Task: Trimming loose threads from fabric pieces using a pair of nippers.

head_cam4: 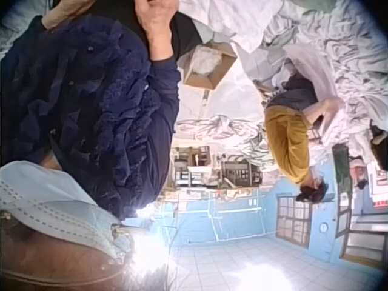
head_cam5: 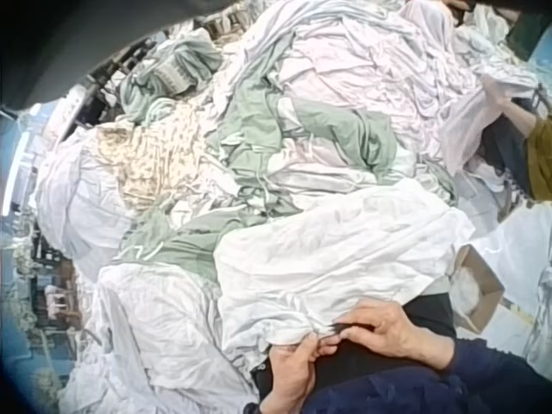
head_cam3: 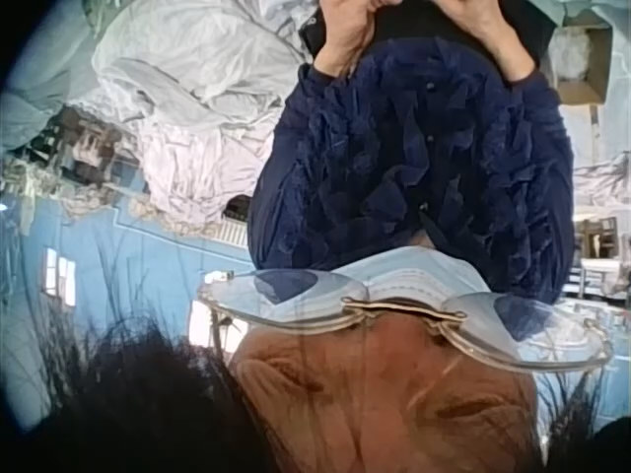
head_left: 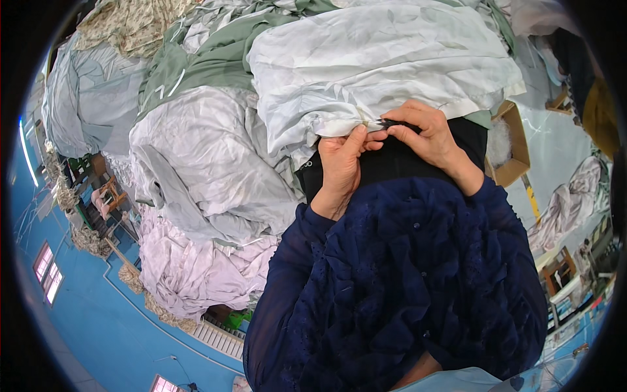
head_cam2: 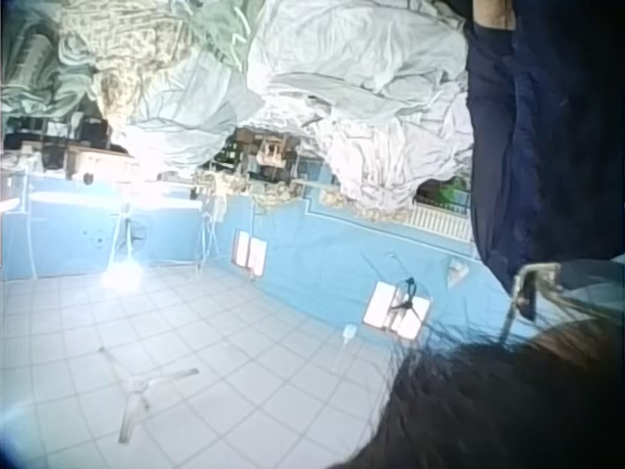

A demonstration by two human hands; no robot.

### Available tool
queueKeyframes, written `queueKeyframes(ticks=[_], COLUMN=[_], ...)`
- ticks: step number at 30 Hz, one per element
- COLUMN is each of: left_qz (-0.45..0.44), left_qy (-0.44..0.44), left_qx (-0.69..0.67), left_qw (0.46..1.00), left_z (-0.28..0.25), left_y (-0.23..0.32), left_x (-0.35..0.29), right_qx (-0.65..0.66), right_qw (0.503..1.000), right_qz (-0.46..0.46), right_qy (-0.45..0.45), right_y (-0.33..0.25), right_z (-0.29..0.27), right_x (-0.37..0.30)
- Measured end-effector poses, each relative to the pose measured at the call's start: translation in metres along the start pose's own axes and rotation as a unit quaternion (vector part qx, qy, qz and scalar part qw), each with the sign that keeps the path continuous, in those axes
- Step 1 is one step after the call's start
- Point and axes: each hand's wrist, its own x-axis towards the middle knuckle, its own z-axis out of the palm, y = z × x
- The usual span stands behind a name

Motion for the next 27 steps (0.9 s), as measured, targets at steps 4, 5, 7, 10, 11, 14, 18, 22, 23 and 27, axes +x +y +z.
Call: queueKeyframes(ticks=[4, 5, 7, 10, 11, 14, 18, 22, 23, 27], left_qz=[-0.008, -0.008, -0.010, -0.013, -0.013, -0.009, -0.014, -0.013, -0.013, -0.013], left_qy=[-0.002, -0.002, -0.006, -0.004, -0.003, -0.007, -0.007, -0.004, -0.004, -0.004], left_qx=[0.000, 0.000, 0.005, 0.005, 0.005, 0.008, 0.001, 0.000, 0.000, -0.004], left_qw=[1.000, 1.000, 1.000, 1.000, 1.000, 1.000, 1.000, 1.000, 1.000, 1.000], left_z=[-0.0007, -0.0007, -0.0004, 0.0002, -0.0001, -0.0011, 0.0002, 0.0011, 0.0010, 0.0018], left_y=[-0.0013, -0.0009, 0.0001, 0.0000, -0.0003, -0.0010, -0.0007, 0.0000, -0.0002, 0.0004], left_x=[0.0005, 0.0005, 0.0005, 0.0007, 0.0007, 0.0006, 0.0005, 0.0000, 0.0001, -0.0005], right_qx=[0.012, 0.007, 0.005, 0.001, -0.001, 0.008, 0.035, 0.048, 0.049, 0.046], right_qw=[1.000, 1.000, 1.000, 1.000, 1.000, 1.000, 0.999, 0.999, 0.999, 0.999], right_qz=[0.002, 0.001, 0.001, 0.000, 0.000, 0.003, 0.004, 0.010, 0.007, 0.016], right_qy=[0.001, 0.000, 0.002, 0.006, 0.007, 0.011, 0.019, 0.015, 0.012, 0.006], right_y=[0.0039, 0.0041, 0.0043, 0.0053, 0.0057, 0.0053, 0.0067, 0.0076, 0.0082, 0.0083], right_z=[-0.0002, -0.0002, -0.0002, 0.0003, 0.0005, 0.0009, 0.0015, 0.0019, 0.0020, 0.0022], right_x=[-0.0002, -0.0001, 0.0000, 0.0002, 0.0002, 0.0000, -0.0014, -0.0011, -0.0009, -0.0016])
